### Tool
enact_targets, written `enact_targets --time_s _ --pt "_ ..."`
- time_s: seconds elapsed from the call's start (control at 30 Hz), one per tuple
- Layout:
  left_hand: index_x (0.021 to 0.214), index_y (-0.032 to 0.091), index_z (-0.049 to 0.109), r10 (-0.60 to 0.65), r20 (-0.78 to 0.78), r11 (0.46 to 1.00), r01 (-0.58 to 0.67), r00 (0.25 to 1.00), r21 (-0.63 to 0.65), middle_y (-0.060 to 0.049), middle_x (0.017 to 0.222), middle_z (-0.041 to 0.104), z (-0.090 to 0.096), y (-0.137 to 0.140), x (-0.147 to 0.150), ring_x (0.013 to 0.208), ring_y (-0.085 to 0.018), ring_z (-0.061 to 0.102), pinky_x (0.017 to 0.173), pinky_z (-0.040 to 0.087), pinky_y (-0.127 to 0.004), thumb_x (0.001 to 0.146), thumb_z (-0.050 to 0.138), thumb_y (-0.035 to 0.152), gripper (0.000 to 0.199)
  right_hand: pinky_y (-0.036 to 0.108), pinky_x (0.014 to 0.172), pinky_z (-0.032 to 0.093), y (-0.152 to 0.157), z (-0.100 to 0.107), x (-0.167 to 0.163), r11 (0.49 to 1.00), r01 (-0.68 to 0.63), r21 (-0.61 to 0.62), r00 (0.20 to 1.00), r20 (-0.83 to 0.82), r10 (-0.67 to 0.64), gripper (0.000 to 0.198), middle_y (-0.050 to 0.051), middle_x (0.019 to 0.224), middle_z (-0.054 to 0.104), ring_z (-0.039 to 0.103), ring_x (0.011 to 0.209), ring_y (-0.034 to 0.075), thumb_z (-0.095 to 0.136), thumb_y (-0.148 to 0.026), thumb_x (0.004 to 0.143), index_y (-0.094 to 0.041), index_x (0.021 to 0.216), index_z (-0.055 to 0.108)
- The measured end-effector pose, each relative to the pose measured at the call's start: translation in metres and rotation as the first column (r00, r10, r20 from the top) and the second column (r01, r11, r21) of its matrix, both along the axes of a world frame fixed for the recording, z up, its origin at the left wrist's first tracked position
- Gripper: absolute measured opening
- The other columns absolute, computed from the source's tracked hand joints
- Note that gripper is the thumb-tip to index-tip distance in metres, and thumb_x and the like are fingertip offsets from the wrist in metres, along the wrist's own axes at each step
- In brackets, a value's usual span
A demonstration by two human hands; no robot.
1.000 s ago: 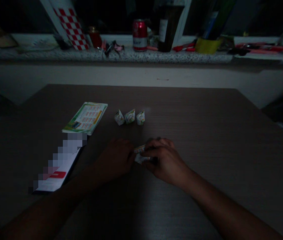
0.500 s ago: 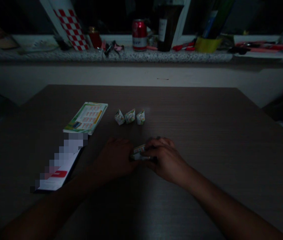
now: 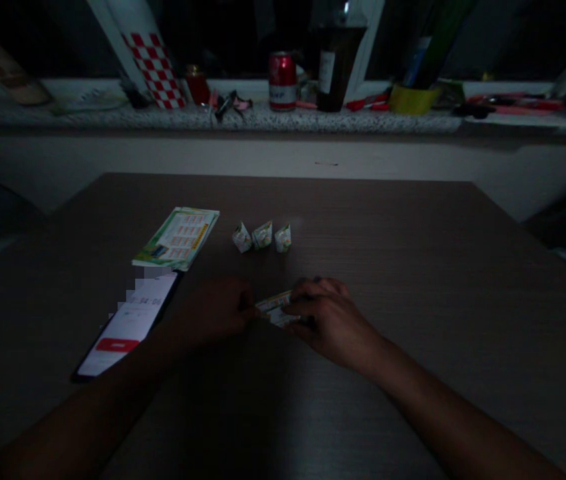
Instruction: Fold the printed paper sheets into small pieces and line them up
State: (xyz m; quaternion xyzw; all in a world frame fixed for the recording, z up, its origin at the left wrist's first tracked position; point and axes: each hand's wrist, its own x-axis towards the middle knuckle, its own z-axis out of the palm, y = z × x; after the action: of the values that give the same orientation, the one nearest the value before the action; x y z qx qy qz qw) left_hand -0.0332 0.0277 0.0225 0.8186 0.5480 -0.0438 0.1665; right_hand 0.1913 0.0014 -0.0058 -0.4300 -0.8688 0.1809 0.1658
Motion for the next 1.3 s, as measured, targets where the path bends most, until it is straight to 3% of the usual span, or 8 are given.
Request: enact_targets --time_s 0.23,0.37,0.47,0.6,0.8,1.03,1.13,1.3 --pt "0.094 0.018 0.063 -0.12 0.223 0.991 0.104 0.967 0.084 -0.005 0.095 0.065 -0.006 -0.007 0.002 0.091 -0.021 0.06 0.079 0.045 -0.032 0.079 0.055 0.017 0.017 0.045 0.094 0.036 0.0 0.005 0.003 0.998 -0.049 -0.039 0.999 -0.02 0.049 0.037 0.005 0.112 0.064 0.054 0.107 0.025 0.074 -0.024 0.076 -0.031 0.112 0.067" --pt "0.101 0.019 0.062 -0.289 0.318 0.956 0.256 0.903 0.141 -0.006 0.105 0.06 -0.01 -0.013 0.005 0.101 -0.022 0.053 0.091 0.042 -0.035 0.078 0.061 0.019 0.023 0.042 0.094 0.036 0.002 0.007 0.004 0.993 -0.109 -0.047 0.991 -0.085 0.105 0.021 0.003 0.105 0.065 0.055 0.103 0.022 0.067 -0.024 0.084 -0.028 0.105 0.069" --pt "0.096 0.019 0.064 -0.329 0.357 0.943 0.284 0.874 0.175 -0.004 0.098 0.063 -0.012 -0.015 0.009 0.096 -0.02 0.054 0.089 0.04 -0.034 0.085 0.057 0.022 0.013 0.04 0.093 0.038 0.004 0.005 0.005 0.993 -0.114 -0.024 0.975 -0.194 0.107 0.011 0.002 0.092 0.068 0.059 0.091 0.018 0.06 -0.022 0.089 -0.024 0.094 0.07" --pt "0.085 0.017 0.065 -0.218 0.537 0.974 0.15 0.815 0.169 -0.002 0.086 0.065 -0.011 -0.016 0.011 0.087 -0.015 0.057 0.083 0.041 -0.029 0.089 0.054 0.022 0.012 0.039 0.085 0.044 0.006 0.003 0.003 0.993 -0.093 0.066 0.917 -0.383 0.112 0.008 0.002 0.079 0.07 0.062 0.079 0.018 0.061 -0.021 0.088 -0.022 0.091 0.068" --pt "0.079 0.016 0.065 -0.032 0.729 0.997 0.069 0.684 -0.021 0.0 0.074 0.063 -0.007 -0.022 0.015 0.07 -0.012 0.057 0.065 0.042 -0.024 0.084 0.059 0.022 0.01 0.04 0.081 0.048 0.0 0.007 -0.002 0.992 -0.047 0.117 0.843 -0.528 0.102 0.01 0.003 0.075 0.069 0.063 0.074 0.018 0.062 -0.014 0.085 -0.021 0.09 0.068" --pt "0.078 0.015 0.066 -0.043 0.8 0.998 0.069 0.599 0.002 0.0 0.07 0.063 -0.008 -0.027 0.019 0.065 -0.012 0.056 0.062 0.041 -0.023 0.082 0.059 0.023 0.011 0.039 0.08 0.049 -0.004 0.006 -0.005 0.993 -0.088 0.08 0.81 -0.574 0.118 0.009 0.003 0.074 0.068 0.062 0.071 0.016 0.063 -0.01 0.082 -0.018 0.084 0.067" --pt "0.078 0.015 0.066 -0.002 0.824 0.996 0.075 0.566 -0.049 0.0 0.07 0.063 -0.009 -0.027 0.019 0.065 -0.011 0.057 0.061 0.04 -0.022 0.083 0.059 0.022 0.011 0.04 0.082 0.049 -0.006 0.005 -0.007 0.997 -0.076 0.027 0.785 -0.614 0.076 0.007 0.003 0.073 0.068 0.062 0.07 0.016 0.064 -0.011 0.081 -0.018 0.081 0.066" --pt "0.077 0.014 0.064 0.106 0.863 0.976 0.113 0.494 -0.185 0.001 0.067 0.06 -0.007 -0.029 0.019 0.063 -0.01 0.054 0.058 0.039 -0.019 0.085 0.059 0.026 0.016 0.033 0.069 0.051 -0.01 0.005 -0.007 0.977 -0.092 -0.192 0.765 -0.642 -0.054 0.009 0.004 0.071 0.065 0.063 0.075 0.018 0.064 -0.02 0.084 -0.017 0.077 0.067"
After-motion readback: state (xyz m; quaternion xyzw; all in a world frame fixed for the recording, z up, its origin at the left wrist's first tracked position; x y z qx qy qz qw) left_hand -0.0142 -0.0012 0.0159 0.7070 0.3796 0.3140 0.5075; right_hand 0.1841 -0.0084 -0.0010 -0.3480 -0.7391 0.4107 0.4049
